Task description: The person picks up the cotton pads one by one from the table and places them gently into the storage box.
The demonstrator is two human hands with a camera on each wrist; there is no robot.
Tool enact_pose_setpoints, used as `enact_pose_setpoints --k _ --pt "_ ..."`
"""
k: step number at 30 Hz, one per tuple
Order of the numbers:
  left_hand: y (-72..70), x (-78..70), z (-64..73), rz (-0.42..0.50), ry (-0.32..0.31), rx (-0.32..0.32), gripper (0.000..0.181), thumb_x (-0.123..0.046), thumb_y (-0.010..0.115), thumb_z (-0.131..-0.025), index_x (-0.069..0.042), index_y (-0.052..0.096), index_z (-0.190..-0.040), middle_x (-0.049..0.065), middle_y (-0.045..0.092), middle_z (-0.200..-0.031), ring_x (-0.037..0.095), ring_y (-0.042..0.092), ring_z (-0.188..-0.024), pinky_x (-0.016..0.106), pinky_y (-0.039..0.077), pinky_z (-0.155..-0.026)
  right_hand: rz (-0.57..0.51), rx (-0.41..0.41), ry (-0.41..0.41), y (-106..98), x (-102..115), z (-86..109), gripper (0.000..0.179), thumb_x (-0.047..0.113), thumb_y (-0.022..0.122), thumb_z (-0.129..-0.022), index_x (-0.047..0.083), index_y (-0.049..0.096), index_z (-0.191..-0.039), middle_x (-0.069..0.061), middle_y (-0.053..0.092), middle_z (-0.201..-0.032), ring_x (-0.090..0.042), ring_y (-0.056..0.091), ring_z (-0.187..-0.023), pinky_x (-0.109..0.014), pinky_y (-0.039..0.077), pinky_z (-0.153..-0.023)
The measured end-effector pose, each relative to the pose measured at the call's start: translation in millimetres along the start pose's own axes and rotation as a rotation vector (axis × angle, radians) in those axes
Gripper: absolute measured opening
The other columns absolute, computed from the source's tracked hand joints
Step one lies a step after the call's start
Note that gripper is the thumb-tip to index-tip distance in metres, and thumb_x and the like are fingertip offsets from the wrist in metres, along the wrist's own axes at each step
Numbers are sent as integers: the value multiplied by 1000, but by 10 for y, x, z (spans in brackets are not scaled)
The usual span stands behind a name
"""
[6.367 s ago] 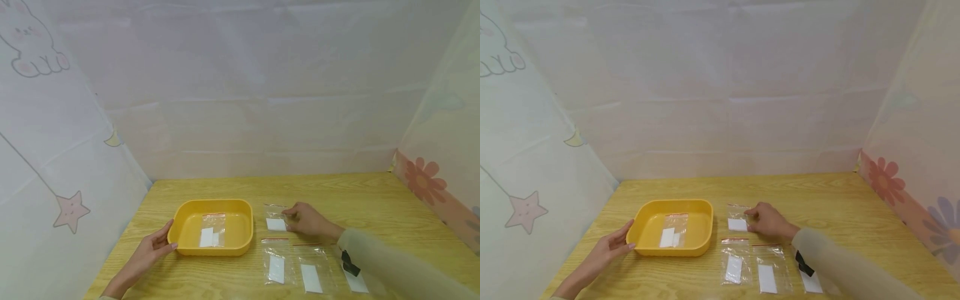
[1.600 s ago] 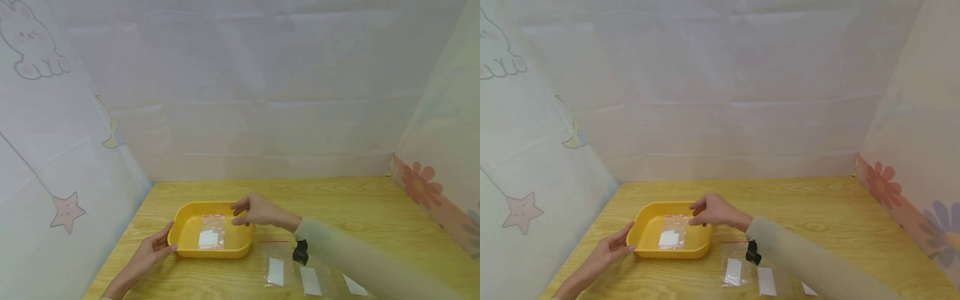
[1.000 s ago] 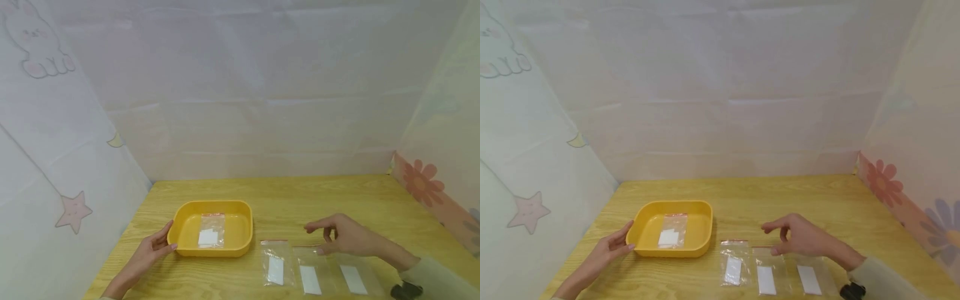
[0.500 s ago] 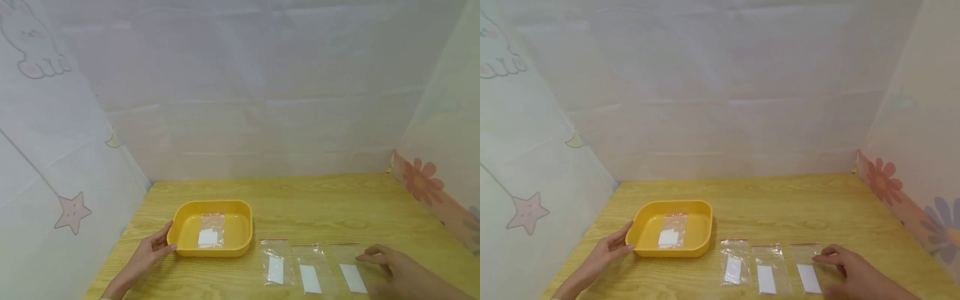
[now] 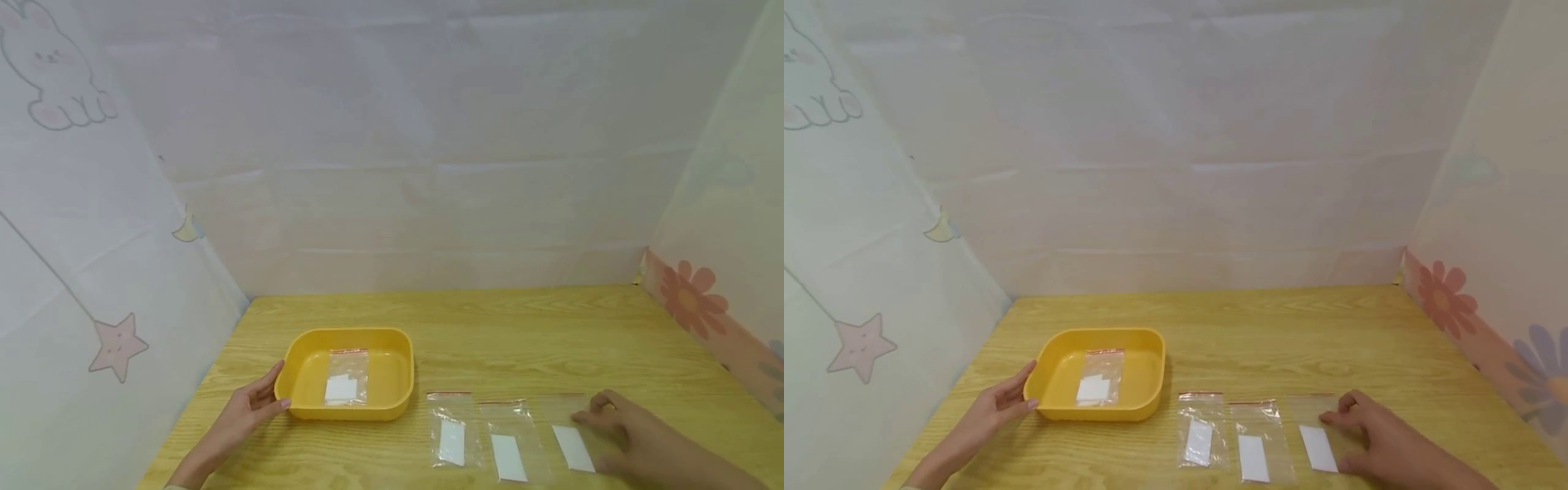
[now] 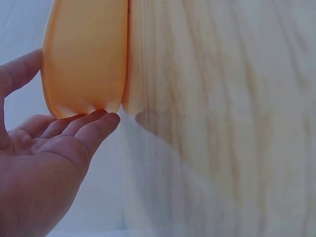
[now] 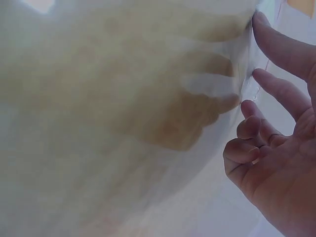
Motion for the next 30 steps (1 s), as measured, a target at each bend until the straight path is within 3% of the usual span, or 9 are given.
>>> enact_pose_setpoints --k 5,11,16,23,30 --pt "-4 -6 -2 -6 -5 -4 83 -26 70 -104 -7 22 -168 22 23 -168 44 41 -146 35 53 -103 62 -51 -34 -38 -36 -210 64 32 94 -80 3 74 -133 -1 49 -114 0 40 -93 -21 41 -67" --pt "-3 -11 7 -13 -14 -6 82 -25 70 -104 -6 22 -168 22 22 -168 45 39 -147 35 53 -104 26 -26 -8 -80 -78 -352 62 26 90 -86 -4 69 -136 -8 49 -116 -3 40 -92 -22 42 -67" --pt "-1 -19 12 -17 -12 -9 82 -25 70 -105 -6 22 -168 22 24 -167 44 42 -145 35 53 -103 -40 -23 61 -122 -133 -379 63 24 90 -86 6 68 -142 -12 47 -122 -8 43 -96 -23 43 -70" --pt "-10 -30 32 -35 -13 -30 82 -25 71 -104 -6 23 -168 22 25 -167 44 44 -144 34 54 -102 -86 -49 30 -114 -190 -360 63 18 91 -84 2 68 -140 -11 44 -116 -6 38 -98 -23 39 -70" --pt "-10 -35 31 -41 -14 -22 82 -25 70 -104 -7 23 -168 21 23 -168 45 41 -145 34 53 -103 -94 -61 43 -129 -250 -338 63 20 91 -85 6 68 -142 -12 43 -115 -6 39 -94 -23 38 -67"
Point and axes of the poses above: each hand's wrist, its own z-axis away from the middle knuckle, its own y-axis out of the palm, x = y × z, the point moved 5 cm from there along -z, towards the middle knuckle
